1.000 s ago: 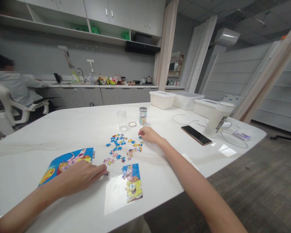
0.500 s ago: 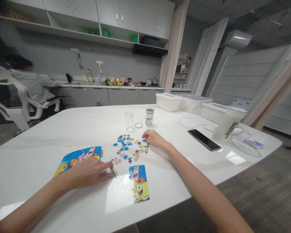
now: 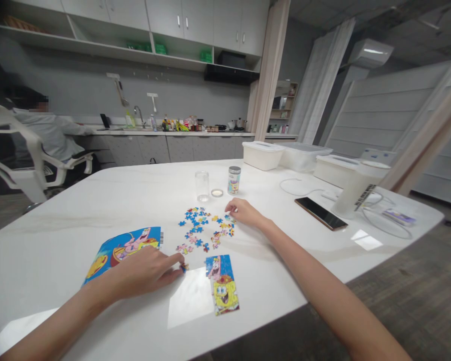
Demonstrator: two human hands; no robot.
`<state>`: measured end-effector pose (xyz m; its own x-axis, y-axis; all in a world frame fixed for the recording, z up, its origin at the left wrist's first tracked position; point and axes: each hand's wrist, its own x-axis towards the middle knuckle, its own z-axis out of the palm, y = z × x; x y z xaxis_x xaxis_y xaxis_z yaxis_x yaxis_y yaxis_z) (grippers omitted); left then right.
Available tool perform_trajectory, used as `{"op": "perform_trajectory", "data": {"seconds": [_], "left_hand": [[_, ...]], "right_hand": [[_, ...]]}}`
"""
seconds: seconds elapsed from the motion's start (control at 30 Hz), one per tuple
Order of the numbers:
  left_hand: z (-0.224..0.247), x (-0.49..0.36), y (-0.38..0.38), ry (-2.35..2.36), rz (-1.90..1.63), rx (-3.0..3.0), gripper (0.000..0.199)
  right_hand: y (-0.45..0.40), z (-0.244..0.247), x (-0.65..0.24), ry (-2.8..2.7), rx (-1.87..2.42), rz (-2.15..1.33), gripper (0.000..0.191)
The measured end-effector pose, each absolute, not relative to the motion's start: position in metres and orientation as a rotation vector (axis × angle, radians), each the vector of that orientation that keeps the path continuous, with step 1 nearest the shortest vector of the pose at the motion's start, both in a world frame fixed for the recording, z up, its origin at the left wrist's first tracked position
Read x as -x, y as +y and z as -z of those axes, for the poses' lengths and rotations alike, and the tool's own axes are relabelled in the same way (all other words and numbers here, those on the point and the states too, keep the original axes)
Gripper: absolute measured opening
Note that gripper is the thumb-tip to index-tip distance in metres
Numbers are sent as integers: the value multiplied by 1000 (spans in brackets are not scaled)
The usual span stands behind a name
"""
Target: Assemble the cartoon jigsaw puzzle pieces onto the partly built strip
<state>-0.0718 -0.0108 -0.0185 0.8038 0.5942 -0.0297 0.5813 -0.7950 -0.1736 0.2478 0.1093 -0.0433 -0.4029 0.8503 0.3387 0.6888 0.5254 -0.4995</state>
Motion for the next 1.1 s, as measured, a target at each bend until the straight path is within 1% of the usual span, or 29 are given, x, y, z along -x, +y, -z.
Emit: {"op": "perform_trajectory", "data": {"seconds": [0.13, 0.3, 0.5, 0.77, 0.87, 1.1], "left_hand": [[16, 69, -14, -893, -154, 2806, 24], [11, 67, -16, -885, -209, 2795, 25], [8, 66, -15, -918, -127, 2813, 23], [9, 66, -13, -881, -220, 2790, 35], [11, 67, -13, -858, -187, 2785, 36], [12, 70, -12, -869, -103, 2786, 41]], "right_hand": [[108, 41, -249, -2212, 1255, -385, 17], [100, 31, -246, -2313, 1232, -433, 12], [94, 23, -246, -2443, 1193, -484, 16], [98, 27, -247, -2458, 1150, -536, 18], [97, 27, -246, -2502, 1120, -512, 22], [94, 29, -242, -2559, 1088, -471, 40]]}}
